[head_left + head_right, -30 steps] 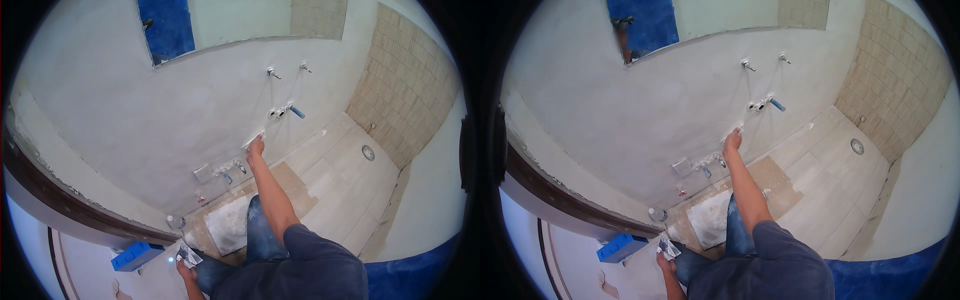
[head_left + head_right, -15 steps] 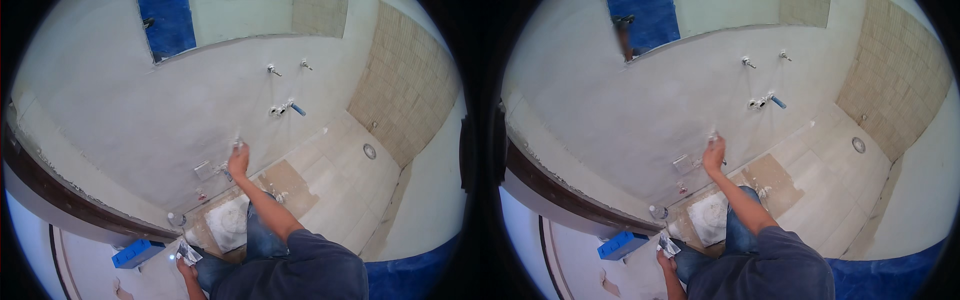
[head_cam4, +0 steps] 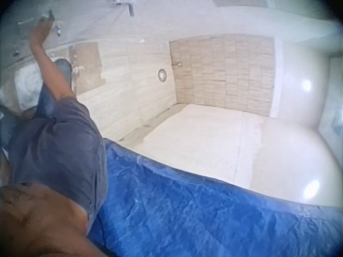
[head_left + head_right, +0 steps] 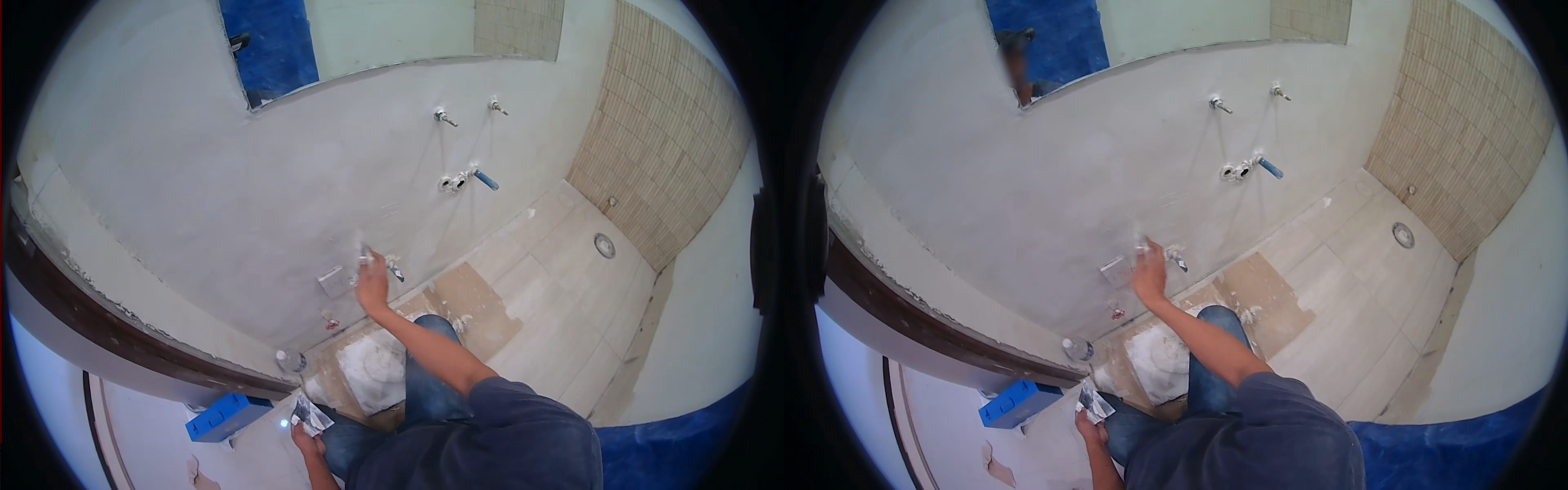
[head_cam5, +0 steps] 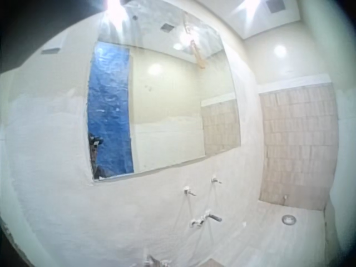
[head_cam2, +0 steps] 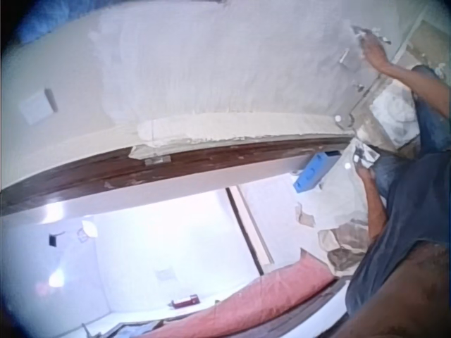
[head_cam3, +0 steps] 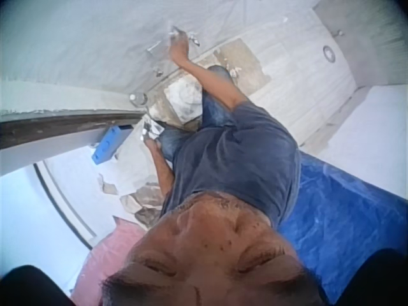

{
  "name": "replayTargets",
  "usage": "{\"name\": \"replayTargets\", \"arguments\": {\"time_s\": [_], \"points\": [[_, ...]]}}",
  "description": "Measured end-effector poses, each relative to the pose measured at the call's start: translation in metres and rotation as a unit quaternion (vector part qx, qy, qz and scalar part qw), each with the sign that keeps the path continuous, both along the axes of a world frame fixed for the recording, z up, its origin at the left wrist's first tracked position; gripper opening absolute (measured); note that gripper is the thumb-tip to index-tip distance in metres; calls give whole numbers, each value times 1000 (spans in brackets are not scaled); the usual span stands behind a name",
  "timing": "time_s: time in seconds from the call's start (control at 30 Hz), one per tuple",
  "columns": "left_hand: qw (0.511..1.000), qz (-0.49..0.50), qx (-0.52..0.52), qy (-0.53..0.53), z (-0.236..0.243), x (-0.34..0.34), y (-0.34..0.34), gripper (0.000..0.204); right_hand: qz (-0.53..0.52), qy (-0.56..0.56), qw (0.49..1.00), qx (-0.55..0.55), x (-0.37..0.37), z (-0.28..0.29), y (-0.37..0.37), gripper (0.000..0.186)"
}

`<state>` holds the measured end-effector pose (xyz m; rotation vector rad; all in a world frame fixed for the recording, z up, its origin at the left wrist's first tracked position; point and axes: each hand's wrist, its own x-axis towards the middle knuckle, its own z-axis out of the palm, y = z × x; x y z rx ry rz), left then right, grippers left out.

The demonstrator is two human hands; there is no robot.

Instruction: The person mixes plaster using putty knives, then applies and smooths the plaster onto the bathroom wall around the pipes.

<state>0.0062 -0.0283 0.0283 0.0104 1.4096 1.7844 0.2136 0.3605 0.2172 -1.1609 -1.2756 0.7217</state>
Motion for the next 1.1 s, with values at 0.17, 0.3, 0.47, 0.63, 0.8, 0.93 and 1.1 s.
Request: {"name": "replayTargets", "arguments": {"time_s": [0.17, 0.3, 0.47, 0.63, 0.8, 0.93, 1.1], "points": [[1000, -8, -9, -6, 8, 8, 19, 31, -228, 182, 946, -140, 85, -30, 101, 53], [1000, -25, 14, -8, 5, 6, 22, 31, -188, 373, 901, -118, 98, 24, 146, 50], [1000, -23, 0, -4, 13, 12, 19, 29, -217, 10, 975, -48, 6, 99, 72, 51], [997, -48, 54, -21, 24, 17, 43, 35, -57, -43, 997, 24, -9, 84, -6, 48], [986, -59, 154, -33, 156, 66, 123, 41, 328, 187, 925, -38, 45, 35, -89, 38], [992, -27, 127, -13, 200, 98, 160, 30, 403, -39, 893, 196, 74, 65, -150, 67], [980, -8, 184, -76, 225, 117, 153, 26, 436, -161, 831, 306, 88, 62, -158, 71]]}}
